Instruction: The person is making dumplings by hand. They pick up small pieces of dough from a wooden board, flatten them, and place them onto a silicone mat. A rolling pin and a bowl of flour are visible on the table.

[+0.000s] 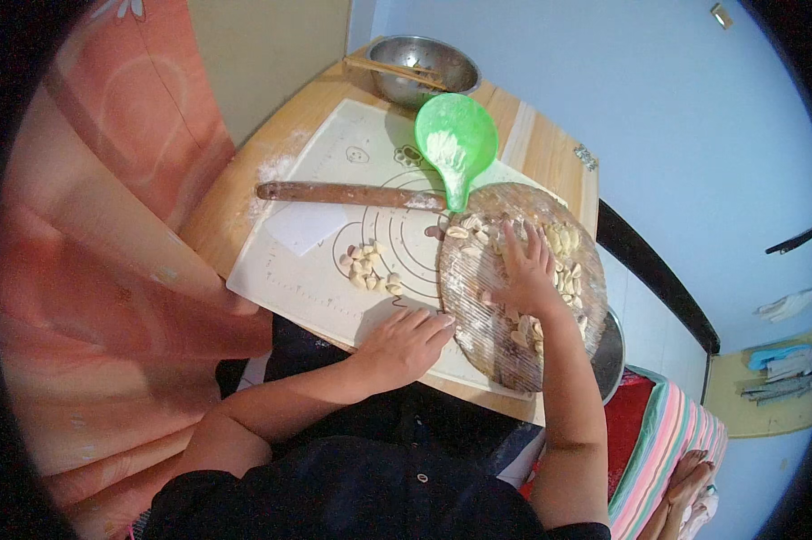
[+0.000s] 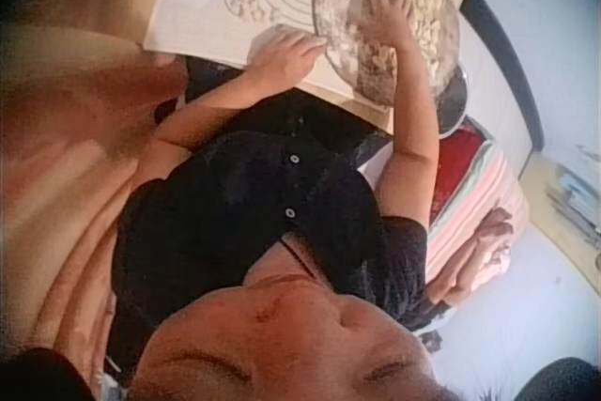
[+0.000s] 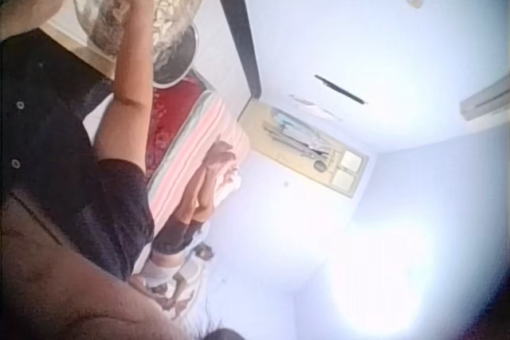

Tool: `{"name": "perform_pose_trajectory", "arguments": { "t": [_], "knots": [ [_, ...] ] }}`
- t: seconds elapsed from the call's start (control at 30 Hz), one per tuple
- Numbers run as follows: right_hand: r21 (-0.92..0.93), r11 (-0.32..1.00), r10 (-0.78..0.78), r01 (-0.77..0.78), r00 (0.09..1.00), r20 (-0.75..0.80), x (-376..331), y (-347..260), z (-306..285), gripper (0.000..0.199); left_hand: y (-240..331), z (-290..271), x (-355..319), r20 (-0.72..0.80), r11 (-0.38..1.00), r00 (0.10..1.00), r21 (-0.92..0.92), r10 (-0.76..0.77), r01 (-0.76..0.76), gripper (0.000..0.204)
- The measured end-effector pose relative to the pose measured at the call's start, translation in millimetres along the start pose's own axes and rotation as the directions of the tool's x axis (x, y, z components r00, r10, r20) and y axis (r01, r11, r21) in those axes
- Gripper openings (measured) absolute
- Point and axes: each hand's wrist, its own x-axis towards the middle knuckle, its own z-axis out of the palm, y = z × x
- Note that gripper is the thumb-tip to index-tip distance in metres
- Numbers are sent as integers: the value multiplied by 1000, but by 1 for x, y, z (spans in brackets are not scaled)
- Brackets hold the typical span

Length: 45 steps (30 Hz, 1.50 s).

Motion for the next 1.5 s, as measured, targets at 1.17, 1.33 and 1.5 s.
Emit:
{"name": "perform_pose_trajectory", "arguments": {
  "t": [1.17, 1.33, 1.5],
  "knots": [
    [399, 762, -459, 510, 860, -222, -13, -114, 16, 23, -4, 4, -7, -110, 991, 985, 31, 136, -134, 18],
    [378, 727, -514, 574, 819, -255, 2, -114, 29, 26, -3, 3, -7, -92, 990, 987, -33, 131, -135, 20],
    [385, 794, -425, 471, 882, -204, -4, -97, 21, 24, -6, 1, -7, -73, 949, 961, -155, 266, -274, 27]
  ]
}}
